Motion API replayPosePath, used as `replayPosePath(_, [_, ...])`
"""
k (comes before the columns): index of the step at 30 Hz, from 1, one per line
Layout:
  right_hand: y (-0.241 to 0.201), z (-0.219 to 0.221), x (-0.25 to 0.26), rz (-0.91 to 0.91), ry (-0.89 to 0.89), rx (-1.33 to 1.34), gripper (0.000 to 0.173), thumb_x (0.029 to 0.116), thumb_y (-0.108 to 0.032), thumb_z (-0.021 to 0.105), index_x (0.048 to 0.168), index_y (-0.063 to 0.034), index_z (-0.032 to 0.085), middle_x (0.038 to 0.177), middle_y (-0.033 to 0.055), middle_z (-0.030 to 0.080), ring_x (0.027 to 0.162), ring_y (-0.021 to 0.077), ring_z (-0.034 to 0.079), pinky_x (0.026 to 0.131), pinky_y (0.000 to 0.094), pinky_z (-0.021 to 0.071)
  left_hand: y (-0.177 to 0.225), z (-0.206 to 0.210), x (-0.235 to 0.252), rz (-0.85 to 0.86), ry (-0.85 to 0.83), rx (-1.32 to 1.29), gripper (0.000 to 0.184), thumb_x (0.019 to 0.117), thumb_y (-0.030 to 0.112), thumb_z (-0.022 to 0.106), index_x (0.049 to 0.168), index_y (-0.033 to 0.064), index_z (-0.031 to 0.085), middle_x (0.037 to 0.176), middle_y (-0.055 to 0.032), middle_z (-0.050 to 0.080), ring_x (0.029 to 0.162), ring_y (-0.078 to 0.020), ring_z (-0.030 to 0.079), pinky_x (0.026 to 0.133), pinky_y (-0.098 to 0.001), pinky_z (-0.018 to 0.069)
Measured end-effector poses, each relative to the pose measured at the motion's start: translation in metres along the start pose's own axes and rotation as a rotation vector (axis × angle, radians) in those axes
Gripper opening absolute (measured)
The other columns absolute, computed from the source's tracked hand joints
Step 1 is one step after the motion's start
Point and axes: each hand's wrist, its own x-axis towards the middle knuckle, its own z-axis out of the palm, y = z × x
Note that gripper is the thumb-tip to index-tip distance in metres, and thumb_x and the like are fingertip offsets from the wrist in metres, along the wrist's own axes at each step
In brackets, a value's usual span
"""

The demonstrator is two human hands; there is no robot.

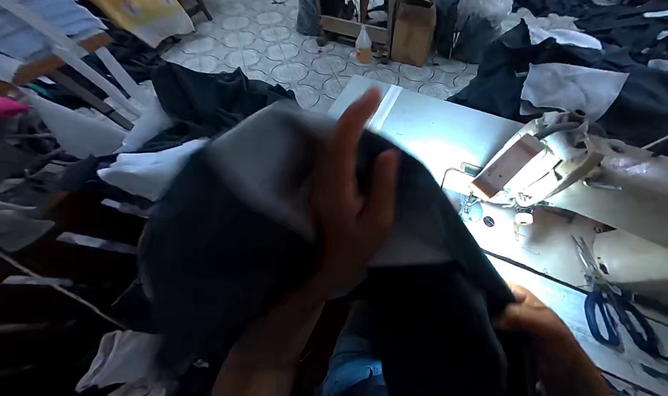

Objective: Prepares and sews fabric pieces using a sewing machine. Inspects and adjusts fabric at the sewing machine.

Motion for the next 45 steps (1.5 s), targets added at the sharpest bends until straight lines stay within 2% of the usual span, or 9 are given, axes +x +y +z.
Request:
replayPosePath(3, [0.008, -0.020, 0.033, 0.020, 0.512, -0.724, 0.026, 0.0889, 0.001, 0.059, 0.114, -0.0012, 0.064, 0.093, 0.0026, 0.069, 0.086, 0.0057, 0.068, 0.078, 0.0233, 0.0563, -0.043, 0.031, 0.020, -0.446, -0.404, -0.416, 0.080, 0.1041, 0.023, 0.054, 0.161, -0.0020, 0.005, 0.148, -0.0216, 0.051, 0.129, -0.0151, 0.059, 0.107, -0.0317, 0.0491])
replayPosePath(6, [0.033, -0.042, 0.042, -0.199, 0.537, -1.352, 0.048, 0.0927, -0.005, 0.059, 0.136, 0.0146, 0.053, 0.127, 0.0389, 0.059, 0.112, 0.0550, 0.062, 0.093, 0.0693, 0.0476, -0.073, 0.013, 0.014, -0.446, -0.417, -0.320, 0.072, 0.1022, 0.020, 0.055, 0.161, 0.0008, 0.019, 0.155, -0.0193, 0.046, 0.140, -0.0194, 0.051, 0.112, -0.0346, 0.0459])
replayPosePath(14, [0.046, 0.032, 0.143, -0.518, 0.326, -1.167, 0.071, 0.0904, -0.057, 0.062, 0.127, 0.0046, 0.064, 0.114, 0.0224, 0.070, 0.107, 0.0335, 0.068, 0.090, 0.0531, 0.0531, -0.151, -0.050, -0.058, -0.826, -0.660, 0.669, 0.051, 0.1020, 0.016, 0.059, 0.147, -0.0046, 0.048, 0.152, -0.0370, 0.038, 0.136, -0.0600, 0.040, 0.105, -0.0764, 0.0352])
replayPosePath(19, [0.067, 0.052, 0.211, 0.053, 0.206, -1.367, 0.099, 0.0893, -0.062, 0.066, 0.165, -0.0179, 0.020, 0.167, 0.0328, 0.007, 0.150, 0.0574, 0.017, 0.110, 0.0726, 0.0292, -0.129, 0.009, -0.084, -0.716, -0.803, 0.649, 0.050, 0.1027, 0.021, 0.057, 0.144, -0.0052, 0.052, 0.161, -0.0340, 0.027, 0.152, -0.0524, 0.020, 0.118, -0.0706, 0.0169])
replayPosePath(25, [0.065, 0.028, 0.240, -0.153, 0.393, -1.294, 0.069, 0.0983, -0.021, 0.062, 0.161, -0.0138, 0.035, 0.163, 0.0289, 0.028, 0.149, 0.0594, 0.016, 0.110, 0.0787, 0.0206, -0.144, 0.015, -0.054, -0.953, -0.667, 0.237, 0.076, 0.0982, 0.015, 0.065, 0.159, -0.0023, 0.022, 0.130, -0.0314, 0.058, 0.115, -0.0439, 0.062, 0.099, -0.0563, 0.0505])
replayPosePath(30, [0.065, 0.051, 0.248, -0.049, 0.485, -1.396, 0.059, 0.1057, -0.026, 0.051, 0.162, -0.0219, 0.034, 0.165, 0.0247, 0.028, 0.148, 0.0584, 0.021, 0.107, 0.0738, 0.0298, -0.168, -0.040, -0.015, -1.092, -0.342, -0.714, 0.040, 0.1094, 0.026, 0.030, 0.104, 0.0089, 0.065, 0.054, 0.0121, 0.046, 0.047, 0.0022, 0.045, 0.052, -0.0142, 0.0433])
replayPosePath(36, [0.061, 0.112, 0.227, 0.074, 0.023, -1.158, 0.046, 0.1026, -0.010, 0.056, 0.145, 0.0068, 0.050, 0.154, 0.0284, 0.044, 0.148, 0.0389, 0.037, 0.122, 0.0510, 0.0250, -0.124, -0.024, -0.006, -0.583, -0.656, -0.441, 0.026, 0.0907, 0.025, 0.070, 0.080, 0.0008, 0.072, 0.111, -0.0058, 0.071, 0.115, -0.0091, 0.062, 0.099, -0.0279, 0.0511])
replayPosePath(39, [0.043, 0.121, 0.219, 0.303, -0.167, -1.033, 0.039, 0.1091, -0.009, 0.042, 0.140, 0.0128, 0.050, 0.143, 0.0308, 0.053, 0.137, 0.0365, 0.050, 0.115, 0.0427, 0.0357, -0.134, -0.005, -0.015, -0.290, -0.859, 0.001, 0.045, 0.0861, 0.052, 0.072, 0.083, 0.0081, 0.081, 0.153, -0.0207, 0.050, 0.154, -0.0444, 0.021, 0.120, -0.0687, 0.0096])
replayPosePath(45, [0.078, 0.108, 0.274, -0.406, -0.016, -0.917, 0.036, 0.0900, -0.006, 0.074, 0.123, 0.0078, 0.065, 0.118, 0.0263, 0.068, 0.116, 0.0366, 0.064, 0.102, 0.0512, 0.0493, -0.205, -0.006, -0.044, -0.514, -0.772, 0.582, 0.061, 0.1069, 0.058, 0.024, 0.156, 0.0284, 0.045, 0.167, -0.0118, 0.032, 0.156, -0.0466, 0.013, 0.107, -0.0856, -0.0026])
